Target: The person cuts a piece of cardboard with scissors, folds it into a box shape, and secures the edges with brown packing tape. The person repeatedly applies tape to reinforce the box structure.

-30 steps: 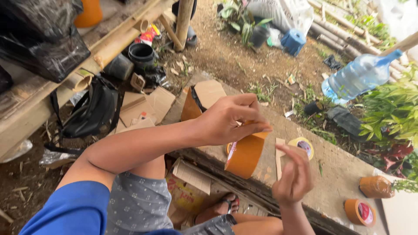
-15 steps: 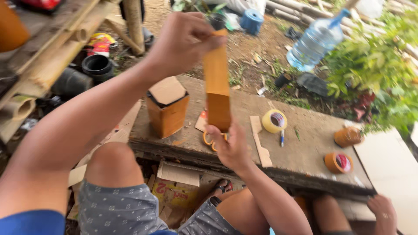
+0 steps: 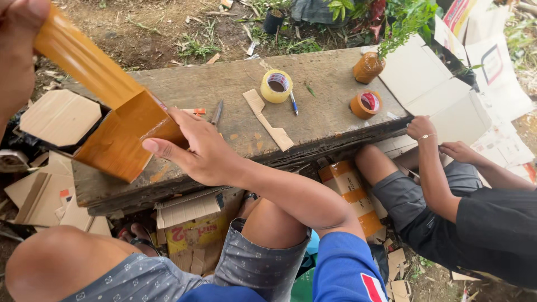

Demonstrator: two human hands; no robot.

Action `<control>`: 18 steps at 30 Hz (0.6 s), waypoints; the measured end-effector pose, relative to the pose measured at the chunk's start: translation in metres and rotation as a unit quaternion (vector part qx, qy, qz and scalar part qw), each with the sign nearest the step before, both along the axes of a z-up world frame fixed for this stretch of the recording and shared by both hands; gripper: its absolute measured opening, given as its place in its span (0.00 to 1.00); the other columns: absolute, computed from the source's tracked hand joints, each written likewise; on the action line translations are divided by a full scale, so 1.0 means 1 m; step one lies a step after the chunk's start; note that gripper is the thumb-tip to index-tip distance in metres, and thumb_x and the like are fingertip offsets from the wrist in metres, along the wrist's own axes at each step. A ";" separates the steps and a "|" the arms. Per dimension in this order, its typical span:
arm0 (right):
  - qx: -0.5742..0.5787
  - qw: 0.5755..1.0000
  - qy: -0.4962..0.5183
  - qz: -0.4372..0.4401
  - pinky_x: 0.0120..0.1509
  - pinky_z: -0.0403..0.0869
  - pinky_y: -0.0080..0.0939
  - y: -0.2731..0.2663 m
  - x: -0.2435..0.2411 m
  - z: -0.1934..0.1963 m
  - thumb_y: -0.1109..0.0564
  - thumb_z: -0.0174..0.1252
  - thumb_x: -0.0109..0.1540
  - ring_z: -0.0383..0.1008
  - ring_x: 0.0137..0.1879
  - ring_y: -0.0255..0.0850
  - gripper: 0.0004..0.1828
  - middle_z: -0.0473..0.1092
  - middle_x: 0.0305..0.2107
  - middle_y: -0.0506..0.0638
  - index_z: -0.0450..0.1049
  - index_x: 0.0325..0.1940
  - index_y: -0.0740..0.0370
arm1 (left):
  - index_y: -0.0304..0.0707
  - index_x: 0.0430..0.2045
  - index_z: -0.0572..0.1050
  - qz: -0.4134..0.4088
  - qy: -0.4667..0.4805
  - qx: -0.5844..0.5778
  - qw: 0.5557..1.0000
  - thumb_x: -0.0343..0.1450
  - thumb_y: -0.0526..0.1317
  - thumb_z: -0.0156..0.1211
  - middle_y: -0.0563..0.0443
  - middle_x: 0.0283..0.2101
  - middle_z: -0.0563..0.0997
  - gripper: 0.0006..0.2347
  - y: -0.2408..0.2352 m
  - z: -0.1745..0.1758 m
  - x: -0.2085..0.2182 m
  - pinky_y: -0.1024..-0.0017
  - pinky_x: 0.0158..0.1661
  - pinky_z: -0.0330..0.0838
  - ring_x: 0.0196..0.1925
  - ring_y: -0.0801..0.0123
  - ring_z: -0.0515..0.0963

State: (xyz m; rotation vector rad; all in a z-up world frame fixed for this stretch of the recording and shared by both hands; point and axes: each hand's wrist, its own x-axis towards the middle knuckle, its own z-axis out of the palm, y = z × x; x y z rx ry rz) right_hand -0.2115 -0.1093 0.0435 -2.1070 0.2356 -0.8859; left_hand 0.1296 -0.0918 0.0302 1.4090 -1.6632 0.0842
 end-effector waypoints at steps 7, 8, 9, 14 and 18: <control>0.119 0.983 0.142 0.015 0.42 0.73 0.35 -0.006 0.011 0.002 0.39 0.56 0.69 0.73 0.36 0.32 0.29 0.74 0.31 0.48 0.68 0.60 0.68 | 0.27 0.34 0.77 0.064 0.084 -0.017 0.994 0.85 0.41 0.58 0.52 0.29 0.75 0.14 0.035 0.018 -0.023 0.75 0.33 0.65 0.29 0.76 0.73; 0.129 0.980 0.152 0.025 0.42 0.73 0.34 -0.007 0.013 0.002 0.39 0.57 0.70 0.73 0.37 0.31 0.27 0.74 0.32 0.47 0.72 0.54 0.67 | 0.27 0.31 0.78 0.083 0.089 -0.020 0.992 0.84 0.40 0.62 0.52 0.26 0.73 0.14 0.042 0.023 -0.031 0.75 0.29 0.61 0.26 0.76 0.70; 0.155 0.976 0.149 0.036 0.42 0.72 0.33 -0.006 0.014 0.002 0.39 0.56 0.70 0.71 0.37 0.30 0.27 0.73 0.32 0.46 0.71 0.57 0.66 | 0.27 0.29 0.78 0.126 0.059 -0.011 0.990 0.84 0.39 0.68 0.53 0.22 0.70 0.15 0.048 0.028 -0.035 0.74 0.25 0.56 0.21 0.77 0.65; 0.205 0.964 0.099 0.137 0.46 0.71 0.31 0.003 0.017 0.006 0.40 0.55 0.71 0.70 0.41 0.29 0.28 0.74 0.38 0.46 0.68 0.63 0.67 | 0.29 0.20 0.76 0.093 0.100 -0.025 0.990 0.84 0.44 0.66 0.57 0.16 0.65 0.22 0.054 0.027 -0.037 0.74 0.23 0.51 0.19 0.81 0.61; 0.229 0.958 0.098 0.142 0.44 0.73 0.30 0.014 0.024 0.003 0.40 0.52 0.71 0.72 0.38 0.30 0.28 0.74 0.35 0.47 0.67 0.64 0.66 | 0.33 0.25 0.81 0.098 0.149 -0.037 0.983 0.80 0.46 0.66 0.60 0.17 0.70 0.16 0.050 0.005 -0.020 0.75 0.18 0.54 0.17 0.82 0.64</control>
